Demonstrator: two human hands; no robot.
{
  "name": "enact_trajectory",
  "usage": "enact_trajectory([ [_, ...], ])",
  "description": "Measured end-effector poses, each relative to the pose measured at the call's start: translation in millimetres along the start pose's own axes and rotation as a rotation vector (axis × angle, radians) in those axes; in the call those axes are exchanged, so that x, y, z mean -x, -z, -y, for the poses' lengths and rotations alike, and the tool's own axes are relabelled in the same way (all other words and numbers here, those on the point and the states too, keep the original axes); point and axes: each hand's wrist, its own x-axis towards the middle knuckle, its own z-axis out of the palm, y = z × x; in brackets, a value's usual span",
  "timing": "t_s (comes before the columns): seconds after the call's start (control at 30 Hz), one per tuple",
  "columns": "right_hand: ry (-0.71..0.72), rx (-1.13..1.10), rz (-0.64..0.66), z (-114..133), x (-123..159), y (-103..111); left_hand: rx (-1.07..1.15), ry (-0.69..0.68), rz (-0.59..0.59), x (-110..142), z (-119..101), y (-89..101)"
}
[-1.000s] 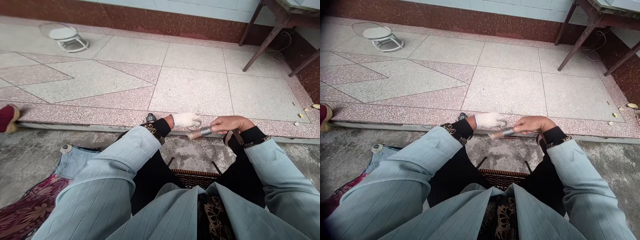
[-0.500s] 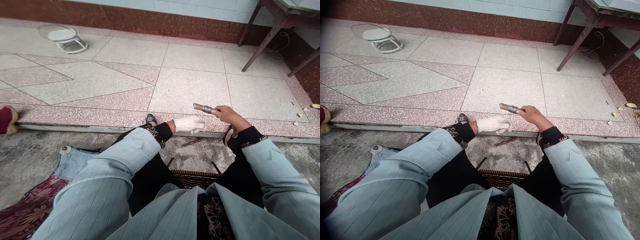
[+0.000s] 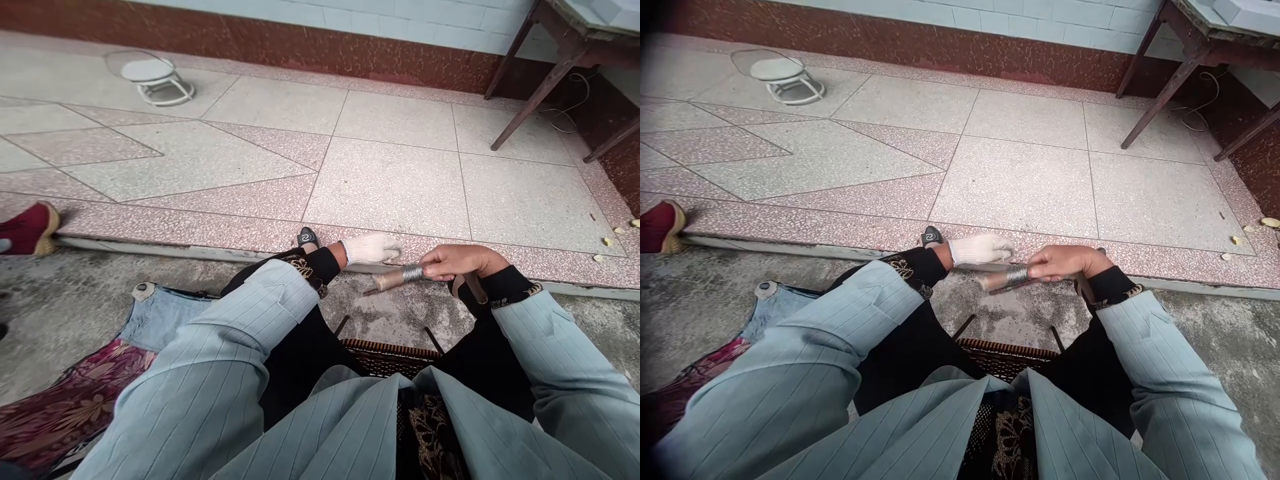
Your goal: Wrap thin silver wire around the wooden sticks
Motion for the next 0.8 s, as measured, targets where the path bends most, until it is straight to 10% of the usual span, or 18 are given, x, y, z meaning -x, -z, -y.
enact_trajectory([
  [0.13, -0.287, 0.346, -0.029, -6.2, -10.2, -1.9, -0.008, 0.002, -0.019, 2.0, -2.8, -1.9],
  [0.3, -0.584, 0.565, -0.467, -11.7, -8.8, 16.6, 0.026, 0.043, -0.035, 4.7, -6.7, -4.7],
  [0.5, -0.278, 0.198, -0.846, -7.3, -3.9, 20.6, 0.057, 0.051, -0.016, 8.8, -12.1, -3.1],
  [0.67, 0.155, -0.162, -0.713, 13.3, -5.0, 3.6, 0.046, 0.016, -0.023, 5.5, -8.8, -4.1],
  [0.8, 0.24, -0.152, -0.483, 23.3, 0.7, -2.8, 0.022, -0.016, -0.051, 1.0, 2.7, -4.3],
])
